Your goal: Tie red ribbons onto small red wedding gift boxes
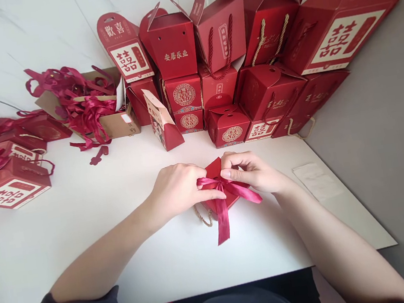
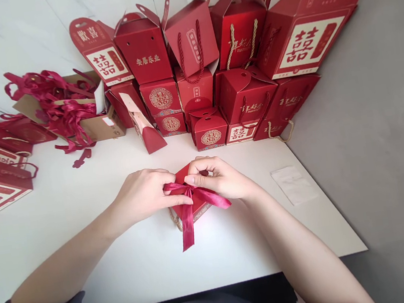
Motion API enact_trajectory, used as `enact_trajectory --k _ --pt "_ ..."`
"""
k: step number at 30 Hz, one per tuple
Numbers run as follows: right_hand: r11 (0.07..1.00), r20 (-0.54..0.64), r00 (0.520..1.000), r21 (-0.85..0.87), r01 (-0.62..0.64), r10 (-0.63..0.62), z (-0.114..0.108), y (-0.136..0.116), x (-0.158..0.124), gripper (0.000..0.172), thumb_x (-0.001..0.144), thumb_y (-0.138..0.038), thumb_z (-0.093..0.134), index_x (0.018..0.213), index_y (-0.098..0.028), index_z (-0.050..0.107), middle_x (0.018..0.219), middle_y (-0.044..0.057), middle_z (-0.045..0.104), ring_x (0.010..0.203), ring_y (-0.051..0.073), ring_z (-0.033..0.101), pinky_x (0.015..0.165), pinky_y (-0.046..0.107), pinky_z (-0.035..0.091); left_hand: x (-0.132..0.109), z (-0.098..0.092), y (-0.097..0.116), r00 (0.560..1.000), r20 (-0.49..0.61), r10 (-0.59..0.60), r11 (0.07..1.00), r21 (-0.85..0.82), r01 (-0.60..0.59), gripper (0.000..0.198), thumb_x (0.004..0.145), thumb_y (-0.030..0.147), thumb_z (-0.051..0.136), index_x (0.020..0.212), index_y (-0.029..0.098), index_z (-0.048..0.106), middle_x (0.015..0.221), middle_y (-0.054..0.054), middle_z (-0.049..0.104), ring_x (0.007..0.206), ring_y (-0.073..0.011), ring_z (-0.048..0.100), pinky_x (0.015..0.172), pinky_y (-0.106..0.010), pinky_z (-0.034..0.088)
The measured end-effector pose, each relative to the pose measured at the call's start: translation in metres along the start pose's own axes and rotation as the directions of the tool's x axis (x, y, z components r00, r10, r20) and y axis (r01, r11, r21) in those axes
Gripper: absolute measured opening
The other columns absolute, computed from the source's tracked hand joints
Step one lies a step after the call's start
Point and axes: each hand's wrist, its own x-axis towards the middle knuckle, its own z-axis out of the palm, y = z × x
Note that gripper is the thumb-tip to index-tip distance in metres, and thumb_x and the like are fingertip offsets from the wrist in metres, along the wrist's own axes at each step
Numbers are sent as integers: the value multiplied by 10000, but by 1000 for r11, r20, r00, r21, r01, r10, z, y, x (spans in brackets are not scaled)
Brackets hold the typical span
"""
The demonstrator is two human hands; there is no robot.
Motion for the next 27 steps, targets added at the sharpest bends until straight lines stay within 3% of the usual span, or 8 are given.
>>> enact_trajectory --k 6,17,21,24,27 --pt "998 -10 998 24 -62 63 4 -1 0 358 953 -438 590 713 -180 529 658 -21 479 593 114 413 565 244 340 -1 0 1 1000 0 8 1000 -9 -8 578 752 721 564 583 181 445 597 17 554 522 -121 438 520 -265 219" --pt "998 -36 998 18 -54 55 5 1 -1 361 973 -456 553 726 -198 498 634 -37 435 553 106 366 535 243 309 -6 -4 5 1000 20 -16 1000 13 16 564 779 720 533 593 191 475 580 14 538 523 -133 442 524 -271 223" --pt "999 -100 995 -30 -25 22 2 3 -1 412 944 -454 600 655 -199 456 617 -36 403 554 111 345 544 259 298 -5 -3 4 1000 6 -28 1000 15 28 588 753 723 562 550 186 431 531 20 488 496 -126 398 520 -272 215" --pt "993 -147 989 -114 -4 -13 -3 5 -1 438 904 -421 668 621 -196 421 627 -29 431 590 118 371 577 266 317 -5 -7 2 999 33 -25 999 -36 26 602 736 722 584 547 183 395 510 33 453 486 -115 358 511 -266 218" --pt "999 -149 989 -29 -13 9 -9 6 0 351 871 -399 714 717 -204 467 651 -40 468 582 111 390 557 250 324 -5 -16 0 995 98 -12 982 -185 30 539 699 663 675 605 188 439 530 56 441 497 -99 360 509 -246 248"
